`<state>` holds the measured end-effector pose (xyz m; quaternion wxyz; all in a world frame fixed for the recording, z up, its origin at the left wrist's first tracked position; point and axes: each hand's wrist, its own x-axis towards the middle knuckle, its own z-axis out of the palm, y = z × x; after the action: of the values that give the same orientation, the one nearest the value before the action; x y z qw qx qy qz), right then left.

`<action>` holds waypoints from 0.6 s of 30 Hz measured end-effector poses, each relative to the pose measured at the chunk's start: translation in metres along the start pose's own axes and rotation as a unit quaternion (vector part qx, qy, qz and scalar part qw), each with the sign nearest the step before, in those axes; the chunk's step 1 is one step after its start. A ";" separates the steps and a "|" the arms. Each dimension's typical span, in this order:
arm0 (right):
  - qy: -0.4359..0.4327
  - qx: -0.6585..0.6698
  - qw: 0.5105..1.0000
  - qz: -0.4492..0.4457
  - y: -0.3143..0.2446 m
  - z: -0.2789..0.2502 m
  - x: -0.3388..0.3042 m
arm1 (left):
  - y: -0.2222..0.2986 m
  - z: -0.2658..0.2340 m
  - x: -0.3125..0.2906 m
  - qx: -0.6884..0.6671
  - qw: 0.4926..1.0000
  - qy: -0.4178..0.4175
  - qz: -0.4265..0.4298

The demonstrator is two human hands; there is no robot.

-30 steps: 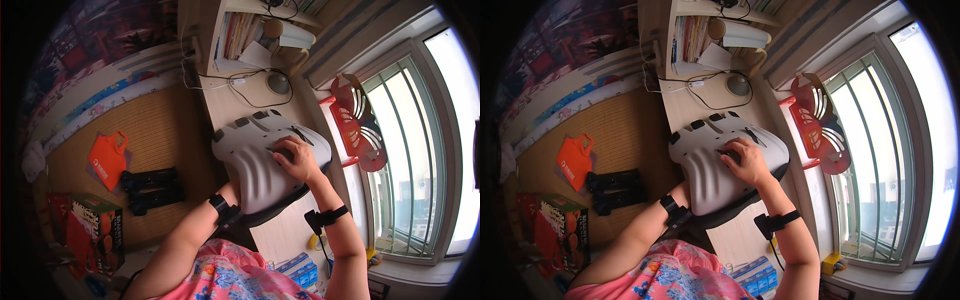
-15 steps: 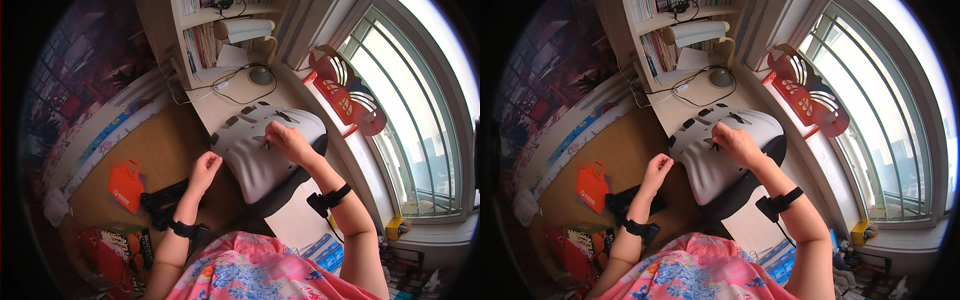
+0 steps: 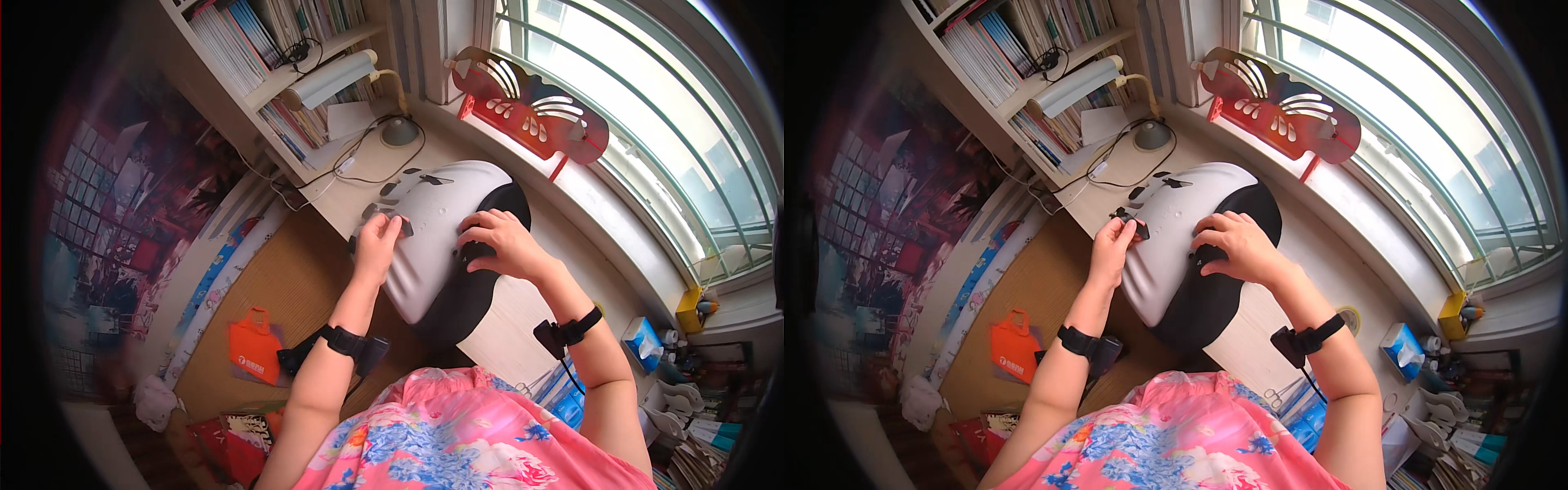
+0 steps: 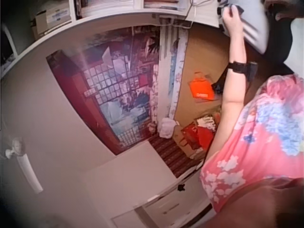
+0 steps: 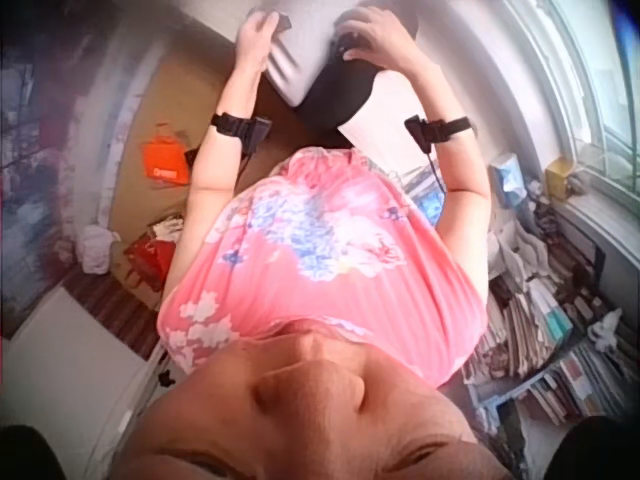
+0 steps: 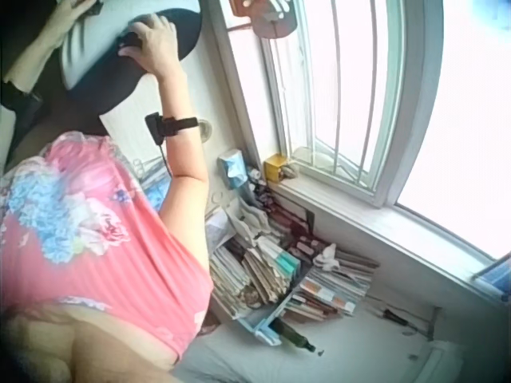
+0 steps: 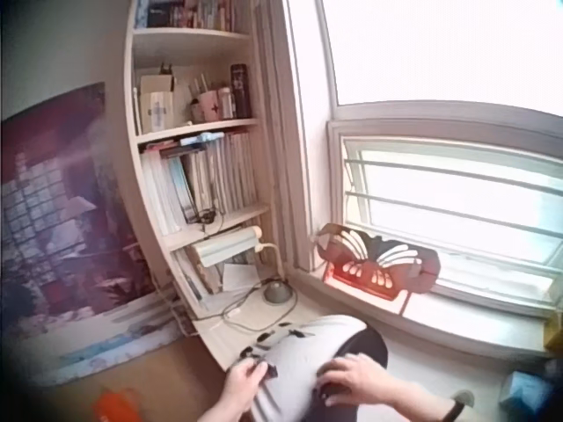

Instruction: The person is assembling an ergonomic back support and then organizing boxes and bags in a room.

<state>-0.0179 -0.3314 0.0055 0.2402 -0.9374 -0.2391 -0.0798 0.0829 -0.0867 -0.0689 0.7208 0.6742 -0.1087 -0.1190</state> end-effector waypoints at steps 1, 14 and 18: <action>-0.031 0.007 0.999 0.017 0.005 0.007 0.000 | 0.002 0.001 0.003 -0.003 1.000 -0.016 -0.012; 0.094 0.137 0.985 -0.050 0.044 0.043 0.054 | 0.037 0.040 -0.026 0.347 0.880 -0.110 0.306; 0.098 0.172 0.977 -0.074 0.047 0.047 0.056 | 0.036 0.035 -0.022 0.426 0.814 -0.121 0.376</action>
<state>0.0555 -0.3217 -0.0400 0.4135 -0.8496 -0.2929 -0.1465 0.0519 -0.1102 -0.0308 0.3310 0.8005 -0.4799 0.1389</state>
